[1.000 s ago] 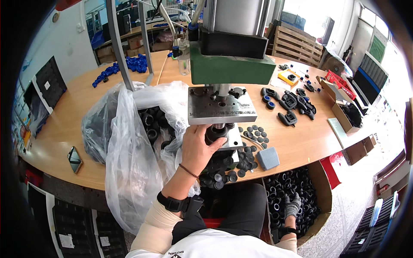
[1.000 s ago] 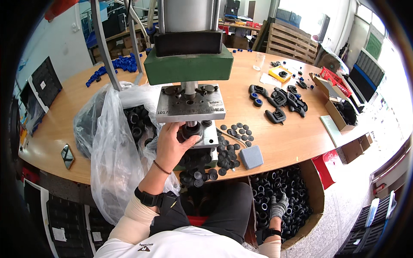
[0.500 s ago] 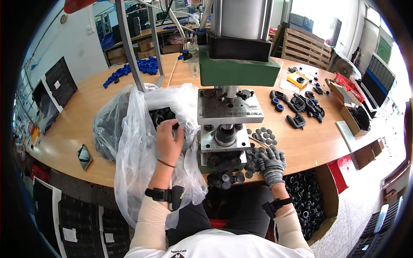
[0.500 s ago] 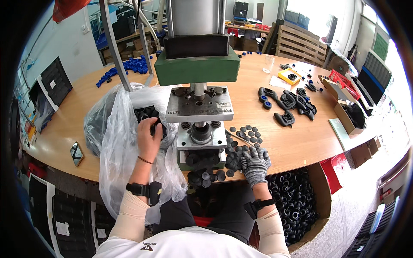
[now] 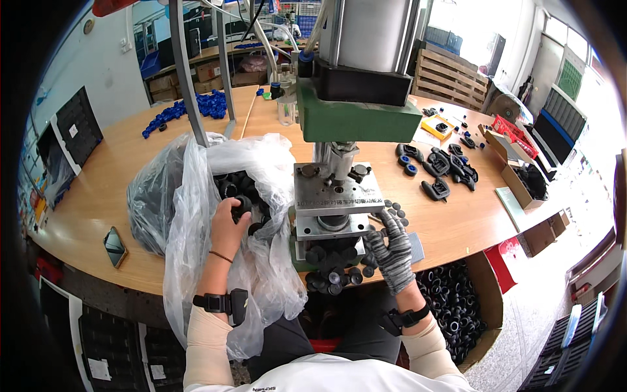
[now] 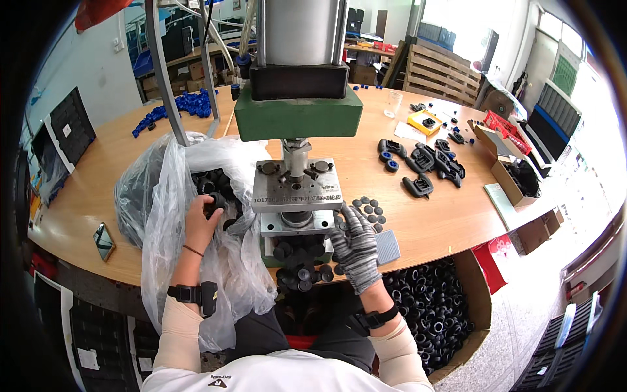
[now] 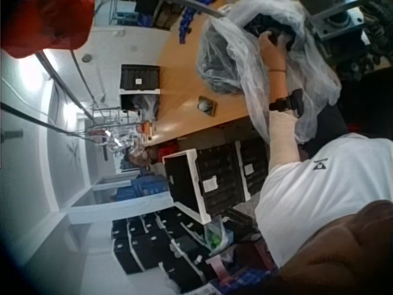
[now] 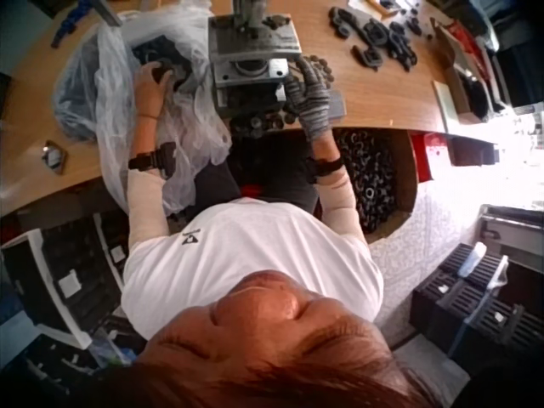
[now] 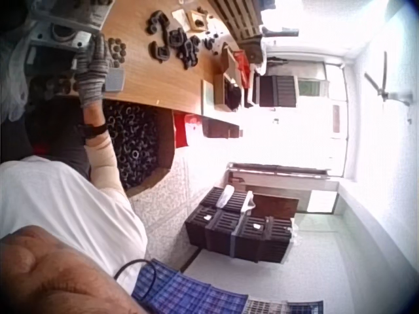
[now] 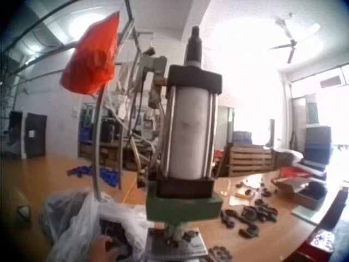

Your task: Assembling black plastic components using a pneumatic press machine and sorting them into a storage bin.

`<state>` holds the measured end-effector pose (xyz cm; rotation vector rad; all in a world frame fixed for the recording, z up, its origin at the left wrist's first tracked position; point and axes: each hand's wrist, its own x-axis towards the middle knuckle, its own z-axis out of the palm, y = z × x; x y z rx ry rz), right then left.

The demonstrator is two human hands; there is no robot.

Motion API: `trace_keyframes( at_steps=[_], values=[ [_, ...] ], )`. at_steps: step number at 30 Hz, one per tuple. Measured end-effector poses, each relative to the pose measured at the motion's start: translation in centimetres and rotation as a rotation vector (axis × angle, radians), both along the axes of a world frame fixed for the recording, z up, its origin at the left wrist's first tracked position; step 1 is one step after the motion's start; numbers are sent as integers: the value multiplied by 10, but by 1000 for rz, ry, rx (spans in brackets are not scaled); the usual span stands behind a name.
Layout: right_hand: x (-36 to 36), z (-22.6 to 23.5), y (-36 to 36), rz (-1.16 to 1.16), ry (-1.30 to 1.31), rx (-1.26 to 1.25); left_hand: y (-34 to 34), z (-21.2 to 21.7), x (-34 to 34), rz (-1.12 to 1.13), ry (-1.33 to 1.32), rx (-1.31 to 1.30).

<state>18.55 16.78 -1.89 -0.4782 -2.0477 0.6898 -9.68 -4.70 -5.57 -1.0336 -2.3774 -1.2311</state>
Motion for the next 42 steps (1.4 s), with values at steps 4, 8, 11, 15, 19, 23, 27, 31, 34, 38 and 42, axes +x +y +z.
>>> trace_keyframes(
  at_steps=[4, 8, 11, 15, 19, 23, 27, 31, 34, 38, 42],
  values=[
    [-45, 43, -32, 113, 27, 22, 3, 40, 44, -165, -371, 314],
    [-65, 51, -37, 332, 20, -476, 15, 56, 73, -476, -604, 579],
    [-61, 28, -24, 130, -107, -210, 37, 58, 92, -536, -459, 425],
    [-15, -7, -7, -69, 47, 17, 67, 57, 119, -457, -141, 242],
    [87, -53, 23, -267, 1, 25, 86, 60, 121, -405, 5, 226],
    [195, -131, 53, -667, -348, -229, 95, 65, 125, -383, 101, 195],
    [218, -158, 60, -680, -515, -149, 95, 63, 125, -417, 76, 221],
    [120, -109, 61, -378, -424, 129, 87, 62, 127, -434, 67, 296],
    [71, -107, 70, -329, -786, 299, 69, 54, 119, -205, 270, 373],
    [46, -90, 84, -390, -962, 231, 28, 9, 51, 56, 157, 143],
    [26, -68, 84, -279, -904, 149, 6, -29, 21, 133, -53, -357]
  ],
)
